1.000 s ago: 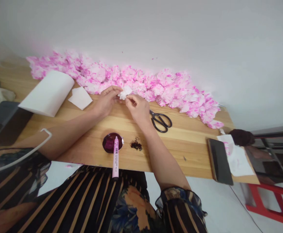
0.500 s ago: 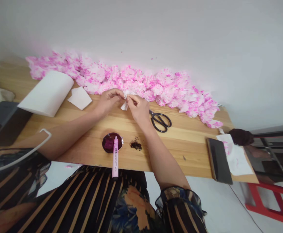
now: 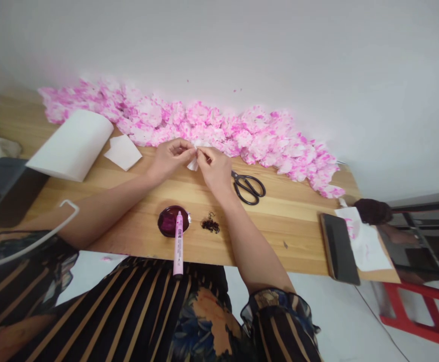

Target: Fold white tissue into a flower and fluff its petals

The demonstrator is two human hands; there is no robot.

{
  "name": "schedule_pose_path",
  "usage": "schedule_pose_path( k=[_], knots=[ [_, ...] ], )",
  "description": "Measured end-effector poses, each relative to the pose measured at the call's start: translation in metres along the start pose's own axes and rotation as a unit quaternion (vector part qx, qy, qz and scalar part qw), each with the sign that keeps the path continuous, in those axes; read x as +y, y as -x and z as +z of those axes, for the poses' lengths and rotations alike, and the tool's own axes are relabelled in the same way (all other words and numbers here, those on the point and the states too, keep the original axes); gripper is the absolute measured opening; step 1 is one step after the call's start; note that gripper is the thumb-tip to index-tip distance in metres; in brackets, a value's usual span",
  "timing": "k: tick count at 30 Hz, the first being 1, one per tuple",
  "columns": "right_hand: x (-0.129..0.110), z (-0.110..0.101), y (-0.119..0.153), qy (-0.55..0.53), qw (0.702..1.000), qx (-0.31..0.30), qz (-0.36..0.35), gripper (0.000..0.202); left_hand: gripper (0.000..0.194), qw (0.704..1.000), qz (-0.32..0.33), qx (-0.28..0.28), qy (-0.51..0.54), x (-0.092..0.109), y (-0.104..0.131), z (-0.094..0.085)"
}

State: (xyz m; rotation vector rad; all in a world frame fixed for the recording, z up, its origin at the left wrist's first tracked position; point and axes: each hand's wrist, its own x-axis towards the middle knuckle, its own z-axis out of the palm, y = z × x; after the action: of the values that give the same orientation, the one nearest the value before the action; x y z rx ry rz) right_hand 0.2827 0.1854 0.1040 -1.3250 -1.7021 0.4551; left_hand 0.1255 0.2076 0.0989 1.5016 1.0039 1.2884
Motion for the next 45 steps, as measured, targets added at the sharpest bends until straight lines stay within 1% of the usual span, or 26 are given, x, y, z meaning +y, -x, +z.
schedule_pose_path(
  k=[5, 10, 17, 20, 23, 26, 29, 31, 34, 36, 41, 45],
  knots=[
    [-0.002, 0.000, 0.002, 0.050, 0.998, -0.004, -0.032, 0.022, 0.005, 1.000, -0.005, 0.011, -0.017, 0.001, 0.001, 0.001],
    [-0.003, 0.000, 0.001, 0.036, 0.999, -0.002, -0.030, 0.022, 0.005, 1.000, -0.012, 0.008, -0.007, -0.002, 0.000, 0.001],
    [-0.002, 0.001, 0.000, -0.001, 1.000, 0.005, 0.008, 0.022, 0.007, 1.000, -0.024, 0.014, 0.012, -0.009, -0.004, -0.001],
    [0.003, 0.001, -0.003, -0.026, 0.999, 0.001, 0.039, 0.023, 0.008, 0.998, -0.038, 0.023, 0.051, -0.014, -0.005, -0.001],
    [0.010, 0.002, -0.006, -0.084, 0.993, 0.007, 0.079, 0.022, 0.010, 0.992, -0.063, 0.030, 0.105, -0.018, -0.007, 0.000],
    [0.016, 0.004, -0.008, -0.162, 0.980, 0.012, 0.118, 0.023, 0.010, 0.989, -0.074, 0.030, 0.125, -0.019, -0.008, 0.001],
    [0.016, 0.004, -0.008, -0.191, 0.971, 0.011, 0.140, 0.024, 0.012, 0.991, -0.057, 0.040, 0.114, -0.015, -0.008, 0.000],
    [0.015, 0.004, -0.007, -0.176, 0.976, 0.006, 0.125, 0.024, 0.012, 0.993, -0.040, 0.042, 0.099, -0.012, -0.007, -0.001],
    [0.013, 0.004, -0.006, -0.145, 0.985, -0.005, 0.090, 0.023, 0.013, 0.997, -0.019, 0.030, 0.066, -0.006, -0.004, -0.001],
    [0.012, 0.005, -0.005, -0.134, 0.988, -0.011, 0.082, 0.022, 0.016, 0.999, -0.007, 0.030, 0.038, -0.004, -0.002, 0.000],
    [0.010, 0.005, -0.004, -0.105, 0.990, -0.022, 0.086, 0.025, 0.021, 0.998, 0.024, 0.037, -0.033, -0.006, 0.001, 0.001],
    [0.009, 0.005, -0.005, -0.099, 0.991, -0.013, 0.092, 0.025, 0.015, 0.994, 0.070, 0.009, -0.082, -0.011, 0.002, -0.001]
  ],
)
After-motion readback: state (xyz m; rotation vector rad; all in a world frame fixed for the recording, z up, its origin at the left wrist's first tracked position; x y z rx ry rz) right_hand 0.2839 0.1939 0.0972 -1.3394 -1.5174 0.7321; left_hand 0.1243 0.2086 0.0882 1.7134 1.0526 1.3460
